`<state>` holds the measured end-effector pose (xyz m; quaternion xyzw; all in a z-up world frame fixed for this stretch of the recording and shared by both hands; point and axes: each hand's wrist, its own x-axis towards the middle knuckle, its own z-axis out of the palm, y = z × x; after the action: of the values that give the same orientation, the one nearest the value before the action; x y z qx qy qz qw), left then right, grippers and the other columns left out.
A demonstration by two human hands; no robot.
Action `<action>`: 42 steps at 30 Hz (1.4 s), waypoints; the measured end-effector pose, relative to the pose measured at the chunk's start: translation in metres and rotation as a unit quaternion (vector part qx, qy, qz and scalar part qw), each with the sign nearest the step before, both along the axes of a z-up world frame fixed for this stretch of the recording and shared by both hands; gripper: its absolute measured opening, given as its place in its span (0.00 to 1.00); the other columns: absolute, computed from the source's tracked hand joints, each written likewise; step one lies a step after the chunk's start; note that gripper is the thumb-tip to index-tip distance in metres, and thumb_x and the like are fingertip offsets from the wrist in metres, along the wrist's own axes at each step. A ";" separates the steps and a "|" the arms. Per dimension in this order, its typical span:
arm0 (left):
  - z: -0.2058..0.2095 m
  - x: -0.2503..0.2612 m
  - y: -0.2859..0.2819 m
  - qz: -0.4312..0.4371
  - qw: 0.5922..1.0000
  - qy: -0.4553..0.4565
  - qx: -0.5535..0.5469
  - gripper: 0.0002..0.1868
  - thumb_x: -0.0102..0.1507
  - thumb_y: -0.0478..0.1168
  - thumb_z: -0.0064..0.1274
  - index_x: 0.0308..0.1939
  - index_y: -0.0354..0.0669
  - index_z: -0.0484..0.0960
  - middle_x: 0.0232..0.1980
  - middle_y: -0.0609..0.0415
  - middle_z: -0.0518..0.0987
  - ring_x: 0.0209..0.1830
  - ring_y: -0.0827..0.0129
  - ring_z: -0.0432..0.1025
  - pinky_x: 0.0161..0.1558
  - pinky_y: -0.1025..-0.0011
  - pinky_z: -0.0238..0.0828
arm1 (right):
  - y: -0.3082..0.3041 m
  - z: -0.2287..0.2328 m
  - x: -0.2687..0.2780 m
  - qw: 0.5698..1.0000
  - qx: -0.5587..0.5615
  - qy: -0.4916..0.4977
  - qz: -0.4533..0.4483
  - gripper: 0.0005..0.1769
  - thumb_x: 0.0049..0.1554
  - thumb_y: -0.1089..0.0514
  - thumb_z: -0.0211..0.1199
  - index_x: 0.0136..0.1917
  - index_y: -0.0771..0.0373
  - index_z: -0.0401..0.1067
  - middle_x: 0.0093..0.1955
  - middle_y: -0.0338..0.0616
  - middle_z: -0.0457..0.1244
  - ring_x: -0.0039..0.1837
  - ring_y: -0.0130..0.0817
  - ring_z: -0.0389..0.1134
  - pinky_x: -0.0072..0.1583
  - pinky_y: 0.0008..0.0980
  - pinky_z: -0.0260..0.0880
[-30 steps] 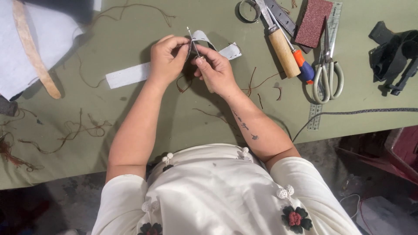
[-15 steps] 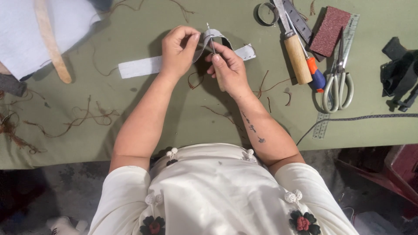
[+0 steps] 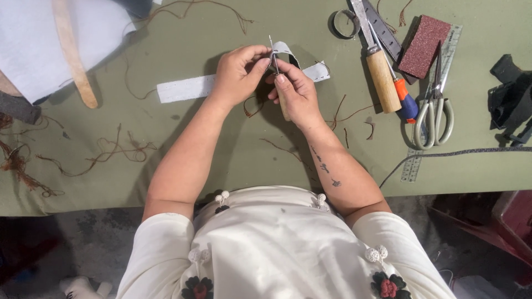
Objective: Using a hand awl to punch a series of holes into a leather strap on a workshop table.
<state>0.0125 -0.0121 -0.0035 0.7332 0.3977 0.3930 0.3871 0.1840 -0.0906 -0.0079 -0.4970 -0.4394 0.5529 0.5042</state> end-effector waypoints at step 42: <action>0.053 -0.143 -0.029 0.146 0.946 0.279 0.082 0.08 0.71 0.37 0.60 0.53 0.40 0.87 0.52 0.47 0.82 0.49 0.57 0.75 0.48 0.63 0.73 | 0.001 0.002 0.003 0.998 -0.029 0.030 -0.054 0.22 0.67 0.53 0.54 0.72 0.58 0.66 0.52 0.47 0.69 0.41 0.32 0.70 0.43 0.26 0.72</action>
<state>-0.1302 -0.0407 0.0498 0.7767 0.5589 0.2556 0.1381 0.1870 -0.0896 -0.0064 -0.5176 -0.3803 0.5523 0.5314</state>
